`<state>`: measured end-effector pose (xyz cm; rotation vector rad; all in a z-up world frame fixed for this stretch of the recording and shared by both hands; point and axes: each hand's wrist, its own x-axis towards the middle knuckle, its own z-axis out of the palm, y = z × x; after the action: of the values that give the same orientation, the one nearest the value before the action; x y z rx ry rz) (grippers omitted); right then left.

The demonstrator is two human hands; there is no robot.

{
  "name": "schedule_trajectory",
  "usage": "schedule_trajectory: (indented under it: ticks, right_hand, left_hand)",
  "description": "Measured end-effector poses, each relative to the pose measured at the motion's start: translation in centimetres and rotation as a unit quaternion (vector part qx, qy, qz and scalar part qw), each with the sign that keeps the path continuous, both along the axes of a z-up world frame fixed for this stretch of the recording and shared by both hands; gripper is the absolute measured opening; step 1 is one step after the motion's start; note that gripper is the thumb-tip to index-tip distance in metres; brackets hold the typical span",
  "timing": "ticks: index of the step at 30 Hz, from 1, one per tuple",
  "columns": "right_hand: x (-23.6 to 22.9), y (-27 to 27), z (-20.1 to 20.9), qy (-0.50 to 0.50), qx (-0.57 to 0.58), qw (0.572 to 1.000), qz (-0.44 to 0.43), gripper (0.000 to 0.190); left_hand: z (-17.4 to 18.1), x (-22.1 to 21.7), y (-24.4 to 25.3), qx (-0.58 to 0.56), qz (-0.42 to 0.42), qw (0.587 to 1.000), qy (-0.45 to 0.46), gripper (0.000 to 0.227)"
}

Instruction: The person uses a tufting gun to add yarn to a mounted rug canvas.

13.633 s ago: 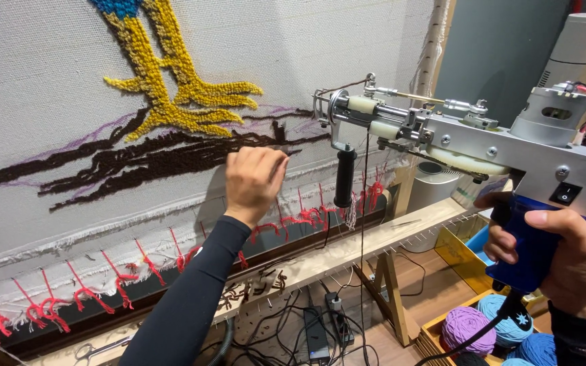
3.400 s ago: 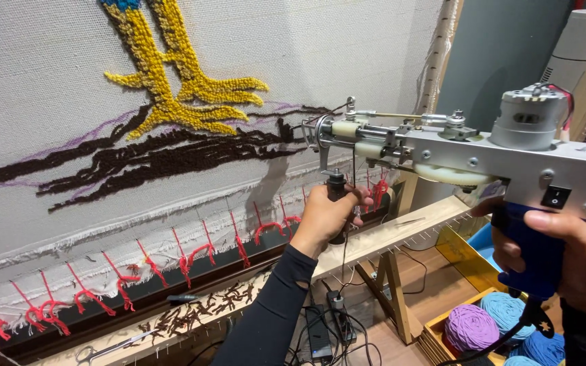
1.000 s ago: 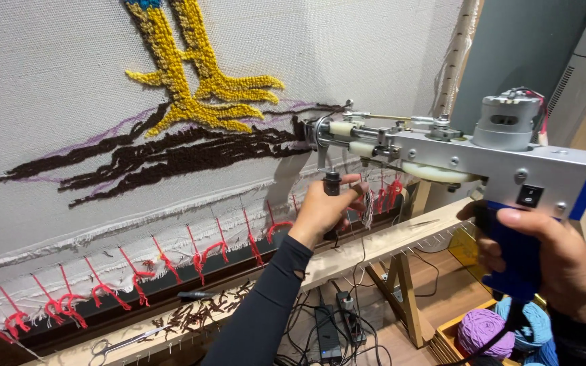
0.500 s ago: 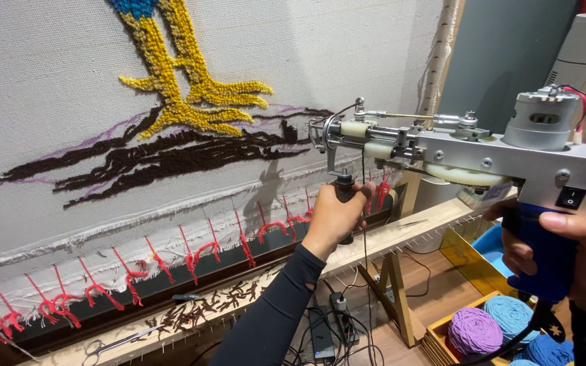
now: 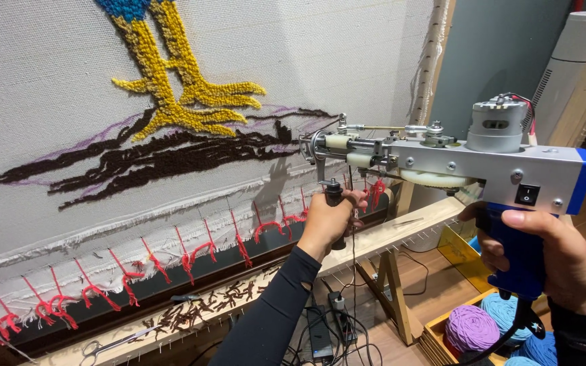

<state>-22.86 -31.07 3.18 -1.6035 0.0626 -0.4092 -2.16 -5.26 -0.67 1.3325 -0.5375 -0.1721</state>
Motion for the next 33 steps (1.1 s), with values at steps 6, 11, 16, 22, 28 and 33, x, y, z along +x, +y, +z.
schedule_trajectory:
  ticks: [6, 11, 16, 22, 28, 33]
  right_hand:
    - [-0.2, 1.6, 0.9, -0.009, 0.007, 1.0, -0.011, 0.057]
    - [0.2, 1.7, 0.6, -0.001, 0.038, 0.999, -0.023, 0.054]
    - [0.7, 1.5, 0.1, 0.017, 0.055, 0.998, -0.02, 0.052]
    - [0.9, 1.8, 0.1, 0.035, 0.068, 0.997, -0.016, 0.051]
    - [0.7, 3.8, 1.0, 0.03, 0.056, 0.998, -0.019, 0.047]
    - [0.8, 6.4, 1.1, 0.022, 0.071, 0.997, -0.008, 0.043]
  left_hand:
    - [-0.6, 1.0, 0.2, 0.018, 0.011, 1.0, 0.002, 0.021]
    - [-0.1, 0.8, 0.7, 0.064, 0.028, 0.998, 0.011, 0.019]
    - [-0.2, 1.1, 1.0, 0.077, 0.028, 0.996, 0.018, 0.017]
    - [-1.5, 2.3, 0.9, 0.054, 0.019, 0.998, 0.003, 0.018]
    - [-0.4, 2.1, 1.2, 0.022, 0.021, 0.999, 0.024, 0.023]
    - [0.0, 2.9, 2.6, 0.082, 0.05, 0.995, 0.0, 0.03]
